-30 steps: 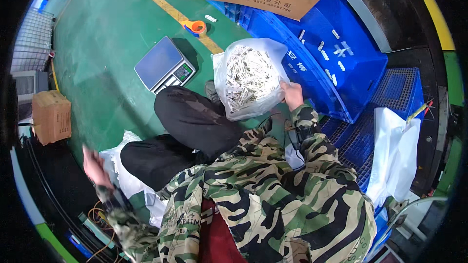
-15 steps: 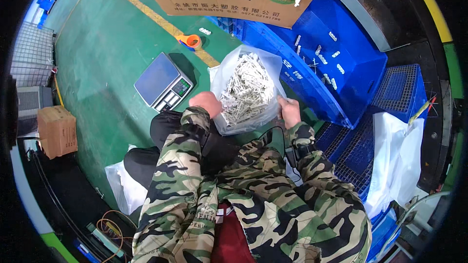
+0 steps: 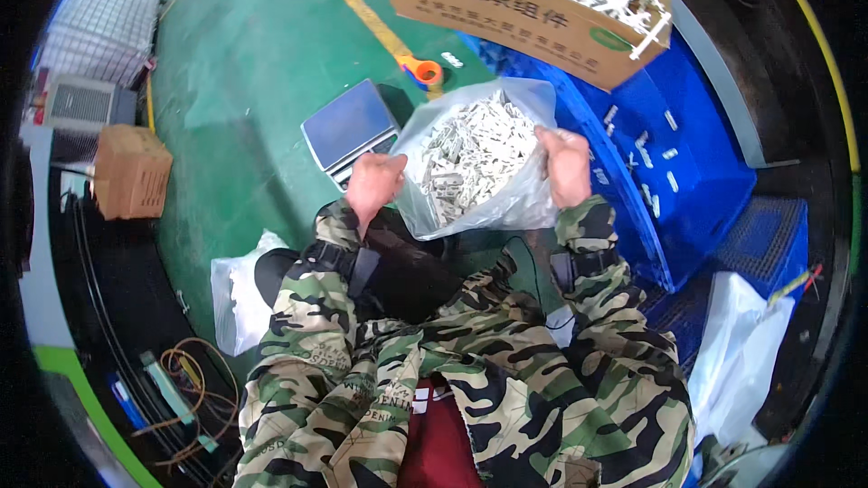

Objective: The operator is weighing small white plastic parts on a digital scale and putting them into plastic bags.

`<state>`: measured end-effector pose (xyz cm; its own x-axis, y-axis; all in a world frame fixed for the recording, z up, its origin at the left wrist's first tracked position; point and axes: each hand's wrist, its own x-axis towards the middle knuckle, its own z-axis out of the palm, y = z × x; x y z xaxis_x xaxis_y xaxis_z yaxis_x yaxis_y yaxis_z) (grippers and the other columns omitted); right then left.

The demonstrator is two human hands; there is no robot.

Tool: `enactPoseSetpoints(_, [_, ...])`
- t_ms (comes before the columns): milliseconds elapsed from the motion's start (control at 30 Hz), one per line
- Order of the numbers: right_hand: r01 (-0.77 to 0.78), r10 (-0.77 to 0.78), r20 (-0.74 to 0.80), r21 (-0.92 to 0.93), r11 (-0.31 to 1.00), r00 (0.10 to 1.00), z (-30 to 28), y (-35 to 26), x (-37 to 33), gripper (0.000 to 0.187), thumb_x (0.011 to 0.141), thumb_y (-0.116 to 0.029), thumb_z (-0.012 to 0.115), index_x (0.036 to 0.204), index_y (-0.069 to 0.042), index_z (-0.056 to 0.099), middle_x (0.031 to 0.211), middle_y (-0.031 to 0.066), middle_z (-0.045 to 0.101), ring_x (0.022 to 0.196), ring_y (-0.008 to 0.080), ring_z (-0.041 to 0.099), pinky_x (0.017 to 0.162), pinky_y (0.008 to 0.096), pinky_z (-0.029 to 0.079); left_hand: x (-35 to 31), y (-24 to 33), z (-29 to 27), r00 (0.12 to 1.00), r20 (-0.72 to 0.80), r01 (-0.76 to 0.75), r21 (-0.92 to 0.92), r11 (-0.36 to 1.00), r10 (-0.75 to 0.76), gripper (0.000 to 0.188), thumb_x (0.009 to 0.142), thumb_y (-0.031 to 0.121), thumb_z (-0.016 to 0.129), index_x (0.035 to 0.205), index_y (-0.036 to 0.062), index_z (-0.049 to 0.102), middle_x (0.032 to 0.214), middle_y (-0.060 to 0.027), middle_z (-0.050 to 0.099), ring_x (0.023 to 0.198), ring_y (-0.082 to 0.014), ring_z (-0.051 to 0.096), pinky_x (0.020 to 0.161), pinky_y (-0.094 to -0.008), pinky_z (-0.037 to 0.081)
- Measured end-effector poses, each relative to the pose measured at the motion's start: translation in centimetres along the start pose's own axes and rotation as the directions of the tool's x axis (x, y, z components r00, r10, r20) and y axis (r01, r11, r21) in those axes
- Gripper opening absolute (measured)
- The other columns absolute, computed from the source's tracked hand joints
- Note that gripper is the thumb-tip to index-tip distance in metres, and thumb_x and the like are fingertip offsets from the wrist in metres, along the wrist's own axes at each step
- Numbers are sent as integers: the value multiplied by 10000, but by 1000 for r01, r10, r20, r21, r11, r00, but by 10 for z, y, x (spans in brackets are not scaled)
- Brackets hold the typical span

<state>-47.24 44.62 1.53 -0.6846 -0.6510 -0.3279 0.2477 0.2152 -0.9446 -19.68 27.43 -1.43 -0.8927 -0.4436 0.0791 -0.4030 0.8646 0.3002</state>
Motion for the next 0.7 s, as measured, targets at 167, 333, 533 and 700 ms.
enactPoseSetpoints(167, [106, -120, 212, 75, 992, 970, 67, -77, 20, 283, 920, -183, 654, 680, -40, 611, 585, -14, 512, 465, 85, 438, 437, 268, 323, -26, -4, -99, 656, 227, 434, -893, 115, -719, 384, 957, 221, 619, 628, 23, 622, 541, -36, 558, 466, -131, 482, 473, -303, 355])
enactPoseSetpoints(333, [219, -255, 389, 134, 966, 885, 150, -122, 40, 301, 905, -184, 676, 658, -35, 591, 568, -1, 508, 443, 93, 437, 422, 277, 318, -51, -34, -162, 493, 57, 280, -955, 96, -868, 330, 960, 192, 632, 668, 38, 623, 592, -10, 563, 501, -97, 475, 499, -275, 353])
enactPoseSetpoints(533, [223, -275, 528, 161, 961, 804, 258, -110, 87, 292, 904, -178, 680, 657, -40, 610, 588, 11, 562, 452, 107, 491, 421, 281, 366, -82, -82, -173, 413, -73, 284, -937, 204, -908, 347, 971, 224, 624, 681, 35, 603, 580, -16, 543, 464, -108, 466, 447, -281, 351])
enactPoseSetpoints(700, [183, -82, 473, -171, 968, 877, 314, -53, 123, 307, 874, -194, 695, 645, -10, 608, 596, 87, 609, 451, 162, 535, 417, 321, 401, -86, -124, -120, 316, 72, 410, -910, 67, -946, 352, 950, 222, 612, 683, -4, 581, 573, -75, 556, 413, -149, 481, 395, -314, 362])
